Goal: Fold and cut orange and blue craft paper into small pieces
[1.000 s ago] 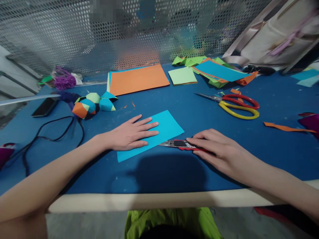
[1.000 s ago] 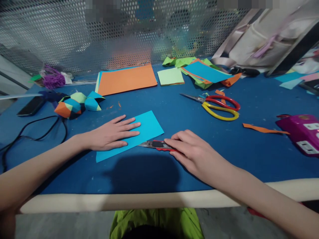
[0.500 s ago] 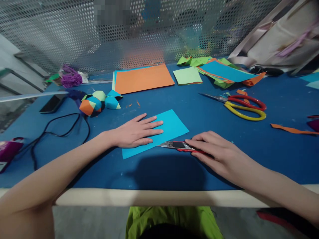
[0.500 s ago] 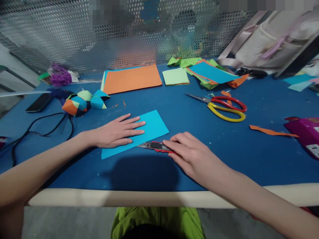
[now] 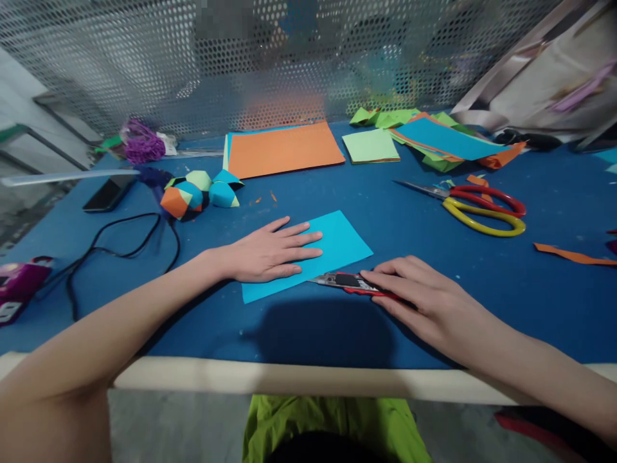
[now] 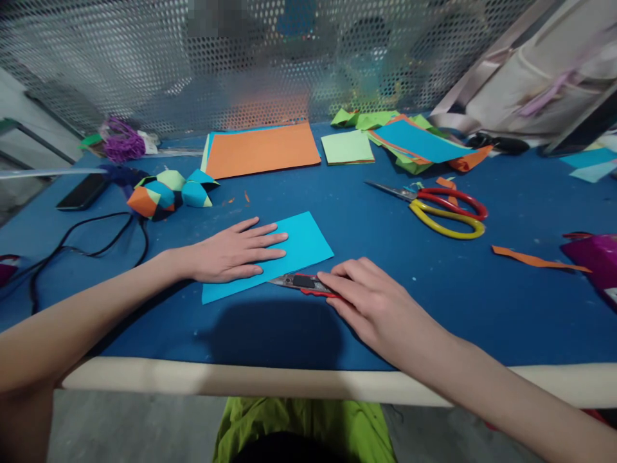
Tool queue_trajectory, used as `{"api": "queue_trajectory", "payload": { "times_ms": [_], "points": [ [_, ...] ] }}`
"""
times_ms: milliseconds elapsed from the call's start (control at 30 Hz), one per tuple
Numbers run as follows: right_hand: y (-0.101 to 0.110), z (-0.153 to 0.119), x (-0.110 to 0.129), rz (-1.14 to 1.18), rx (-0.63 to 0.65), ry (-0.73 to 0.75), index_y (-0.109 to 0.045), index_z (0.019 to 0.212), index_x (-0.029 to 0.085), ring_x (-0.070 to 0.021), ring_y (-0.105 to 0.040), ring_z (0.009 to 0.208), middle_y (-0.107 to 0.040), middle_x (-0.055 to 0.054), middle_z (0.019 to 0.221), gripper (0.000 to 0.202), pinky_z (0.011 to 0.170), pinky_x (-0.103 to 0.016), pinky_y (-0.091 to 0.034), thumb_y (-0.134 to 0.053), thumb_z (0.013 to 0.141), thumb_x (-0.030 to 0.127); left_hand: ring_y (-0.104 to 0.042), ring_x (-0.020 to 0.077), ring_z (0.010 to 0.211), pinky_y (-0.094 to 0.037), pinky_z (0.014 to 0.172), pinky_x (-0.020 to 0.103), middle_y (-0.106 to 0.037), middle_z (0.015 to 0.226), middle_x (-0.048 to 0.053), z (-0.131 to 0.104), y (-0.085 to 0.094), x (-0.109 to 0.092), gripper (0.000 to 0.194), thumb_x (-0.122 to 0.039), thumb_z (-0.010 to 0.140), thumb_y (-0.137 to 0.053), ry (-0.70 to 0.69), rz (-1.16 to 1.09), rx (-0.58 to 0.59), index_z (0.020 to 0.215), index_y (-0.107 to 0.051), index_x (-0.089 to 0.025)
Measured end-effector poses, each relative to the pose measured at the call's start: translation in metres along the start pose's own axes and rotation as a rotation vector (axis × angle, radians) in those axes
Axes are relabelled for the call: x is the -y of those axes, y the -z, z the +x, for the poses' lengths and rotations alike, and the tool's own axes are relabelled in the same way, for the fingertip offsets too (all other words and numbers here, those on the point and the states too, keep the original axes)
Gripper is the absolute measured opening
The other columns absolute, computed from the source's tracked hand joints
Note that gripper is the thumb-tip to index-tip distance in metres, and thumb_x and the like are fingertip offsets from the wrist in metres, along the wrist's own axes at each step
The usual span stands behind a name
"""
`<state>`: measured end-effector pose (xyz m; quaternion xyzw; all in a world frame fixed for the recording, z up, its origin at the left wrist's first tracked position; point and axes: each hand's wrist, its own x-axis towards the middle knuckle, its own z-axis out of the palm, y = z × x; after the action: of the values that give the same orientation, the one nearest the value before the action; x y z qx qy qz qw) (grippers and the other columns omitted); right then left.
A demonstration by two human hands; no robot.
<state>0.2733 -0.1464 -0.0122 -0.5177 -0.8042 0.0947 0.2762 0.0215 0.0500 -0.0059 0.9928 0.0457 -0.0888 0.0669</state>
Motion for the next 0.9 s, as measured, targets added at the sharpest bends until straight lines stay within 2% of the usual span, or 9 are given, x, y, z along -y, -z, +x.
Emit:
{"api": "queue_trajectory", "payload": {
  "times_ms": [133, 467, 667, 900],
  "points": [
    [0.000, 0.002, 0.002, 0.002, 0.007, 0.024, -0.065, 0.121, 0.016, -0.0224, -0.060, 0.090, -0.066, -0.013, 0.103, 0.028, 0.073, -0.036, -0.053, -0.049, 0.098, 0.017, -0.009, 0.0215, 0.154, -0.001, 0.123, 0.047, -0.020, 0.165, 0.001, 0.001, 0.000, -0.001, 0.053, -0.048, 0.104, -0.028, -0.010, 0.000, -0.011, 0.153, -0.033, -0.030],
    [-0.003, 0.008, 0.005, 0.034, 0.029, 0.034, -0.065, 0.124, 0.019, -0.0229, -0.062, 0.091, -0.068, -0.013, 0.103, 0.030, 0.073, -0.037, -0.055, -0.048, 0.098, 0.019, -0.009, 0.0205, 0.154, -0.001, 0.124, 0.046, -0.019, 0.165, -0.002, 0.001, 0.001, -0.003, 0.052, -0.049, 0.103, -0.029, 0.015, -0.012, 0.005, 0.153, -0.033, -0.034],
    [-0.008, 0.009, 0.009, 0.033, -0.003, 0.047, -0.063, 0.123, 0.016, -0.0231, -0.061, 0.091, -0.068, -0.013, 0.103, 0.029, 0.073, -0.036, -0.054, -0.048, 0.098, 0.017, -0.009, 0.0195, 0.154, 0.000, 0.123, 0.046, -0.018, 0.165, -0.001, 0.001, 0.001, -0.003, 0.053, -0.049, 0.104, -0.026, -0.006, -0.017, 0.005, 0.154, -0.032, -0.032],
    [-0.010, 0.011, 0.015, 0.045, 0.035, 0.036, -0.063, 0.123, 0.018, -0.0228, -0.060, 0.090, -0.067, -0.012, 0.102, 0.029, 0.073, -0.036, -0.053, -0.048, 0.099, 0.017, -0.009, 0.0209, 0.154, 0.000, 0.123, 0.048, -0.018, 0.166, 0.000, 0.001, 0.001, -0.004, 0.054, -0.050, 0.104, -0.025, -0.004, -0.015, 0.007, 0.154, -0.032, -0.030]
  ]
}}
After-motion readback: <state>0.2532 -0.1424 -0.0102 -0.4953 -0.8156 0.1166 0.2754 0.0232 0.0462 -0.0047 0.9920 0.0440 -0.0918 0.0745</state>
